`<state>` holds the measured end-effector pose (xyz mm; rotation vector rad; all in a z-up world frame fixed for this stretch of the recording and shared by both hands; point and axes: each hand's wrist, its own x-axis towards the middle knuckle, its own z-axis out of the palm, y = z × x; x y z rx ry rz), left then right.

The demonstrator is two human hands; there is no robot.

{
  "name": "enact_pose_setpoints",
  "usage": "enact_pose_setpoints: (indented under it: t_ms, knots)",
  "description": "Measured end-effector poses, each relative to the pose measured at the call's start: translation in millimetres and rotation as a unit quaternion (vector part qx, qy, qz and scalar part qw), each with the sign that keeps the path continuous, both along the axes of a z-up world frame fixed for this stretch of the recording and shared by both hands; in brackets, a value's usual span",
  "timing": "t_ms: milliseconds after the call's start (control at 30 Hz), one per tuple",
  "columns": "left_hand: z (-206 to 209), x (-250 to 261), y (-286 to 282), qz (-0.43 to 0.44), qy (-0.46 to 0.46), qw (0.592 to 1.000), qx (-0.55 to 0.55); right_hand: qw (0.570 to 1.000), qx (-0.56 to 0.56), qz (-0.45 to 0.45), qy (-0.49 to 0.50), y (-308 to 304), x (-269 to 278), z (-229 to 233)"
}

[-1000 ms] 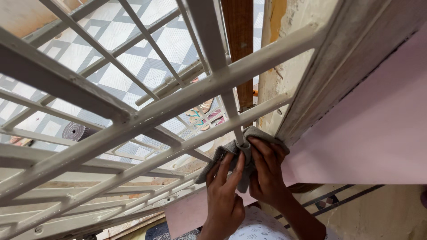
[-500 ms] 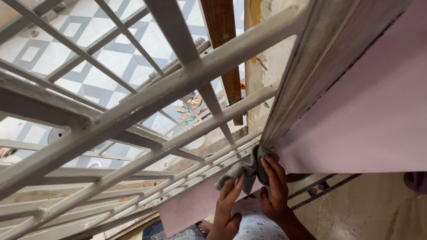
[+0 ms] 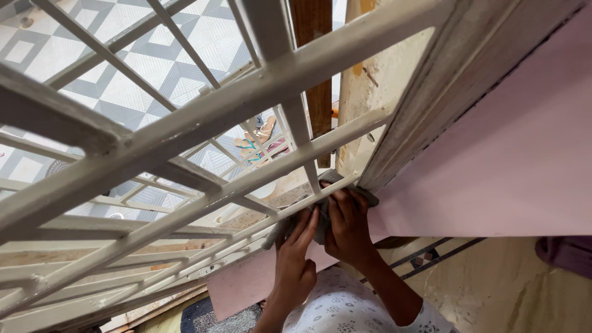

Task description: The person wipes down a wooden door frame, the bars of a window grill, and a window ledge using a cloth.

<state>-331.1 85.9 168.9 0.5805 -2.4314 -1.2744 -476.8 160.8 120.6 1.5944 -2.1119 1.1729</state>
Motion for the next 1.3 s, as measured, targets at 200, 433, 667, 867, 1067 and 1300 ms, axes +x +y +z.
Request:
enact_pose_setpoints:
  t_ms: [200,433,667,867,1067,1300]
  knots:
    - [-3.0,4.7,8.1,0.019,-0.012,0.997,-0.072,0.999,-0.011,0.008,-0.030,8.9,12.3,-12.4]
    - [-18.4,39.6,10.5,-0.014,0.050,0.998,0.046,0.988,-0.039,0.054,-0.138,26.8,48.4,-26.2]
    - [-17.9,120.1,1.5,0.038,0.162,0.984,0.065,0.967,-0.006,0.103,-0.235,33.1,105.9,-13.5]
    - [-1.4,168.9,-5.6,0.156,0.180,0.946,0.218,0.960,-0.006,0.189,-0.207,11.2,139.4,8.7]
    - [-29.5,156.3,-28.7,0.206,0.151,0.964,0.077,0.975,0.072,0.203,-0.063,-46.6,152.0,10.9]
    - [-50.5,174.7,-28.9,0.183,0.102,0.978,-0.005,0.974,0.032,0.220,-0.051,-32.1,160.3,-14.8]
